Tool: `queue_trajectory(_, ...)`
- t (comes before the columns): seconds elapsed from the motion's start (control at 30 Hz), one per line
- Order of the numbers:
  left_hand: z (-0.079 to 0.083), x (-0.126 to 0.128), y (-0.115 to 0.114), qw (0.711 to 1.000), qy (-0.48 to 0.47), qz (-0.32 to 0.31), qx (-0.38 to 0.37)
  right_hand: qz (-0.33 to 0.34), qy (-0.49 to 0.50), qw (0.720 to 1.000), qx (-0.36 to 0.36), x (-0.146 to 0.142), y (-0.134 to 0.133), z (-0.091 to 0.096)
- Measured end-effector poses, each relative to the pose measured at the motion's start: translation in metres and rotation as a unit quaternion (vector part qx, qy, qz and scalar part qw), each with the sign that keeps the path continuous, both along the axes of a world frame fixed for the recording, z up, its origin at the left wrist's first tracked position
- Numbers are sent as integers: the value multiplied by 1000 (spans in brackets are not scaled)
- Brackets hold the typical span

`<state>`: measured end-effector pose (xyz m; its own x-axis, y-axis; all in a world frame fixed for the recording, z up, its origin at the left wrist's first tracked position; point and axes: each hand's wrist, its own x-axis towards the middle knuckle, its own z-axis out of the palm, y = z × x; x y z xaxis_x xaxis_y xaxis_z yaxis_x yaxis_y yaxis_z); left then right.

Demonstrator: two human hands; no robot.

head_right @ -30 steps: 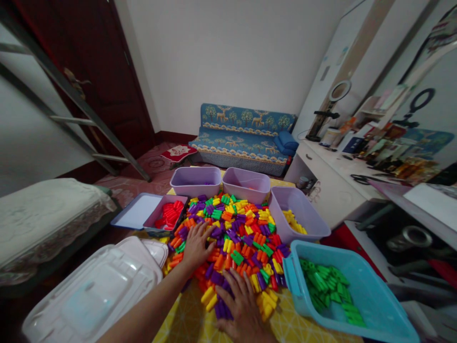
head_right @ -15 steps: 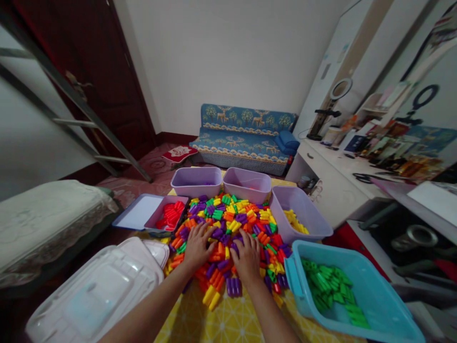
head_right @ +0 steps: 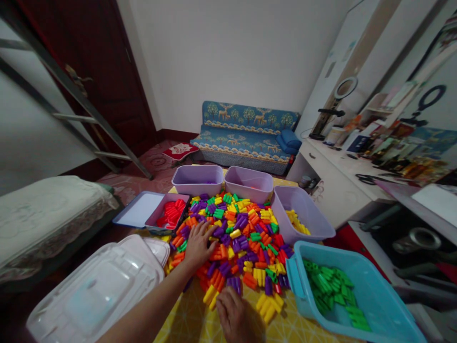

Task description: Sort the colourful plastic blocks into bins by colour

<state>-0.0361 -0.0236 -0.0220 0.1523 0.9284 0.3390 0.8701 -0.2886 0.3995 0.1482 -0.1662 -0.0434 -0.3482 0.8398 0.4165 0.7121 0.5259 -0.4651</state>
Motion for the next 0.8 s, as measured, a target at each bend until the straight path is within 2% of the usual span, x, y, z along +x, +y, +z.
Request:
queue_trajectory(0.1, -1, 0, 0, 1000, -1, -2, 0, -1, -20, 998, -66, 9, -1, -8)
queue_trajectory(0.2, -2, 0, 1, 1000, -3, 0, 3, -43, -2, 999, -25, 13, 18, -13)
queue_trajectory(0.33, -2, 0, 1, 1000, -3, 3, 4, -93, -1, 995, 29, 7, 58, -14)
queue_trajectory(0.6, 1, 1, 1, 1000, 1, 3, -4, -123, -47, 991, 38, -14, 127, -9)
queue_trajectory(0.8, -1, 1, 2, 1000, -6, 1, -5, -189, -126, 974, -16, -23, 145, -5)
